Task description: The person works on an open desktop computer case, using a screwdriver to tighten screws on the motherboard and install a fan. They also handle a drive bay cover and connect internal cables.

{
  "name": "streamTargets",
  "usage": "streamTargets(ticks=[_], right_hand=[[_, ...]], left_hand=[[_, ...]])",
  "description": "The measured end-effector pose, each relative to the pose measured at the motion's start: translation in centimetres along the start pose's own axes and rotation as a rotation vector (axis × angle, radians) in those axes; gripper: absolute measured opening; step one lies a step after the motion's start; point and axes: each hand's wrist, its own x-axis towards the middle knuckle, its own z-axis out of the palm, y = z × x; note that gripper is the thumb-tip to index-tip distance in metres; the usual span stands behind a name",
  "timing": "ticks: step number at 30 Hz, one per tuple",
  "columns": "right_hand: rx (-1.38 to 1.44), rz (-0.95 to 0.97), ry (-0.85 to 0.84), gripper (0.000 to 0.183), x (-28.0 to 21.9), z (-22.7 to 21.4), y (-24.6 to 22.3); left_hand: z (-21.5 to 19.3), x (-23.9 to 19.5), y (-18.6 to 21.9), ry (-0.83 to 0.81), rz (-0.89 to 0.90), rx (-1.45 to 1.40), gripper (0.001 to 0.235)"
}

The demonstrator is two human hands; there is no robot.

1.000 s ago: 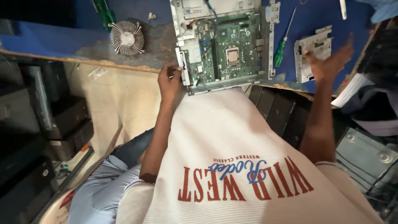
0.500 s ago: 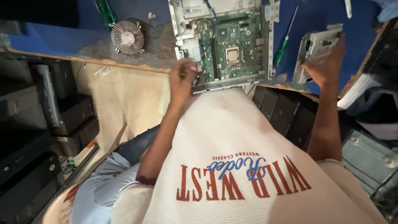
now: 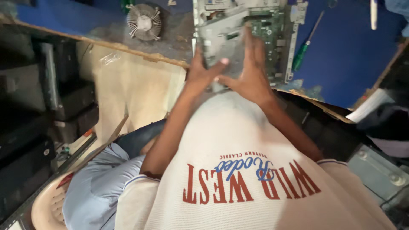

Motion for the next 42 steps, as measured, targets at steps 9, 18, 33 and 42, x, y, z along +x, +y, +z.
streamTargets(ticks=[9, 18, 33, 42], right_hand=[[0.245, 0.183, -0.183, 0.07, 3.8, 4.2, 0.3], [0.416, 0.294, -0.078, 0.046, 1.0, 0.0, 8.6], [0.522, 0.286, 0.174, 0.03, -3.2, -3.6, 13.5], [0.29, 0.215, 0.323, 0.018, -3.7, -5.4, 16.9]], left_hand=[[-7.8, 0.5, -4.5, 0.029, -0.249, -0.409, 0.065], [-8.8, 1.4, -5.9, 0.018, -0.231, -0.465, 0.063], [-9.7, 2.7, -8.2, -0.109, -0.198, -0.311, 0.071], [-9.3, 2.6, -7.7, -0.1, -0.293, -0.398, 0.066]])
